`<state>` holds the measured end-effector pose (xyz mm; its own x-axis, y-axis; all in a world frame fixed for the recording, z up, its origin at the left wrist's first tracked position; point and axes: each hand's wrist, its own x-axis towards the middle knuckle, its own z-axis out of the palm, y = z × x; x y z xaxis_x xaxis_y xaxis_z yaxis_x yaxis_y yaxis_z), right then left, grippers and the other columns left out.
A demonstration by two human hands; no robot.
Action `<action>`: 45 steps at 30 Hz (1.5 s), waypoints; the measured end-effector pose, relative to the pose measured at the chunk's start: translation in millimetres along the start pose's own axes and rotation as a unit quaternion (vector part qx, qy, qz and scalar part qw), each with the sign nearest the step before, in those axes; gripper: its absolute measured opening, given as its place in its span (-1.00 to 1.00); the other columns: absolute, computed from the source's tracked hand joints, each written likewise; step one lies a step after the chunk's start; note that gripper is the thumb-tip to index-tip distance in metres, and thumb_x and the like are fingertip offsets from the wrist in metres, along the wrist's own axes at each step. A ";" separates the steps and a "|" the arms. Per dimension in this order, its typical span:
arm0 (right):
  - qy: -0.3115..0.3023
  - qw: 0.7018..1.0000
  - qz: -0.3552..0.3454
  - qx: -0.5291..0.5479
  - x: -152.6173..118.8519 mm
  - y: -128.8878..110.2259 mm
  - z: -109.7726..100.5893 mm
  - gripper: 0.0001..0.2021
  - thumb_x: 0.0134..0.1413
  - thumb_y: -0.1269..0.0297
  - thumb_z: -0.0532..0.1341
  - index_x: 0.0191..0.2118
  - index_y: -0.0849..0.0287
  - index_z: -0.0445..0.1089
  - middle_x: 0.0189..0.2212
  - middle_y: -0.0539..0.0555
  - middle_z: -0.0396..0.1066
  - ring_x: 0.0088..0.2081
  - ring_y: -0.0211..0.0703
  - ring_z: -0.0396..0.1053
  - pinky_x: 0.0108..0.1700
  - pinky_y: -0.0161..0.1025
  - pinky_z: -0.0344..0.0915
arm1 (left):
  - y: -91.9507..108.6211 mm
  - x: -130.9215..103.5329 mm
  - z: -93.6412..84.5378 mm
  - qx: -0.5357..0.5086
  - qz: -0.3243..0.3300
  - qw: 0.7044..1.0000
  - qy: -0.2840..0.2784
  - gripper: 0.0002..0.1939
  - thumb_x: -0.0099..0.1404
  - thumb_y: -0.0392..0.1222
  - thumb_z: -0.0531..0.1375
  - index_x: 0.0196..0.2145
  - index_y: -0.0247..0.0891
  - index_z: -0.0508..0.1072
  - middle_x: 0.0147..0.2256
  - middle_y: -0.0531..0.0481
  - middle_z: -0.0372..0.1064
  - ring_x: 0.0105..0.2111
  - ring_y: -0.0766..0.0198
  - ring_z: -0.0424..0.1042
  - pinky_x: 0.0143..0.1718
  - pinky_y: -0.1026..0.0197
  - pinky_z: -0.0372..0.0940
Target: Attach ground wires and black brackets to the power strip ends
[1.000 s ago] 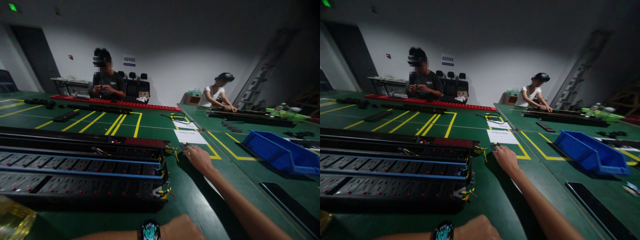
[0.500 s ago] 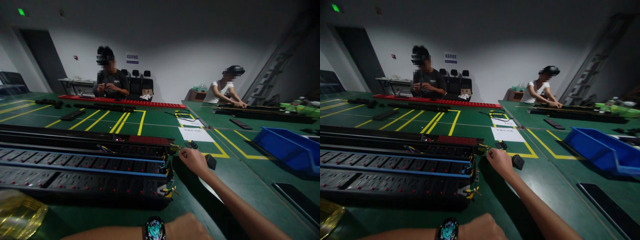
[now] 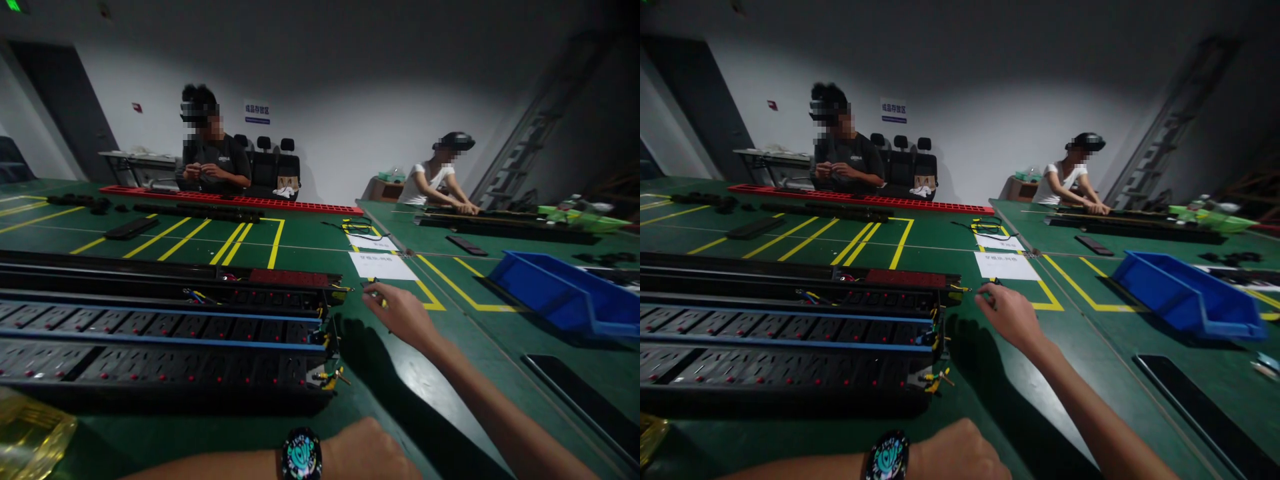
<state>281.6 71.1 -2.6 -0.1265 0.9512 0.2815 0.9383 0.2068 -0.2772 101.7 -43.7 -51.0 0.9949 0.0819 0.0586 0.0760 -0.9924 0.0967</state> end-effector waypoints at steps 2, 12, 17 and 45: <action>-0.022 0.990 -0.111 0.080 3.8 -21.6 4.3 -0.64 0.47 0.14 0.11 0.20 0.05 0.50 -0.07 0.16 0.59 -0.11 -0.02 0.56 -0.12 -0.17 0.40 | -0.2 0.1 3.3 -0.011 -0.001 1.000 0.003 -0.86 0.47 -0.07 0.30 -0.07 -0.11 0.57 -0.50 0.14 0.54 -0.55 0.31 0.49 -0.75 0.23 -0.08; 0.020 0.986 -0.116 0.114 10.9 -28.8 23.9 -0.75 0.38 0.23 0.15 -0.22 0.07 0.60 -0.28 0.12 0.63 -0.20 0.02 0.54 -0.12 -0.11 0.38 | -2.2 1.1 13.7 0.021 0.008 0.999 0.029 -0.92 0.47 -0.15 0.31 -0.11 -0.09 0.60 -0.49 0.13 0.56 -0.57 0.30 0.49 -0.73 0.21 -0.15; 0.035 0.978 -0.004 0.205 -6.9 39.8 16.4 -0.78 0.20 0.17 0.21 -0.18 0.07 0.59 -0.34 0.09 0.64 -0.31 -0.01 0.58 -0.28 -0.17 0.39 | -2.3 -1.5 10.8 0.043 0.010 0.997 0.055 -0.95 0.42 -0.16 0.36 -0.20 -0.12 0.56 -0.54 0.18 0.50 -0.59 0.32 0.47 -0.75 0.20 -0.18; 0.070 0.994 0.072 0.029 -48.6 43.3 -3.9 -0.61 0.35 -0.04 0.20 0.02 0.15 0.55 -0.21 0.21 0.53 -0.13 0.10 0.48 -0.13 -0.10 0.33 | -3.1 -4.1 -1.6 0.031 0.025 0.998 0.044 -0.69 0.57 -0.03 0.16 -0.32 -0.21 0.43 -0.53 0.14 0.45 -0.59 0.26 0.44 -0.68 0.14 -0.14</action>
<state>329.6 33.0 -24.7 0.0584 0.9314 0.3594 0.9227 0.0871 -0.3756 97.2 -40.8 -49.9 0.9882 0.0364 0.1488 0.0322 -0.9990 0.0305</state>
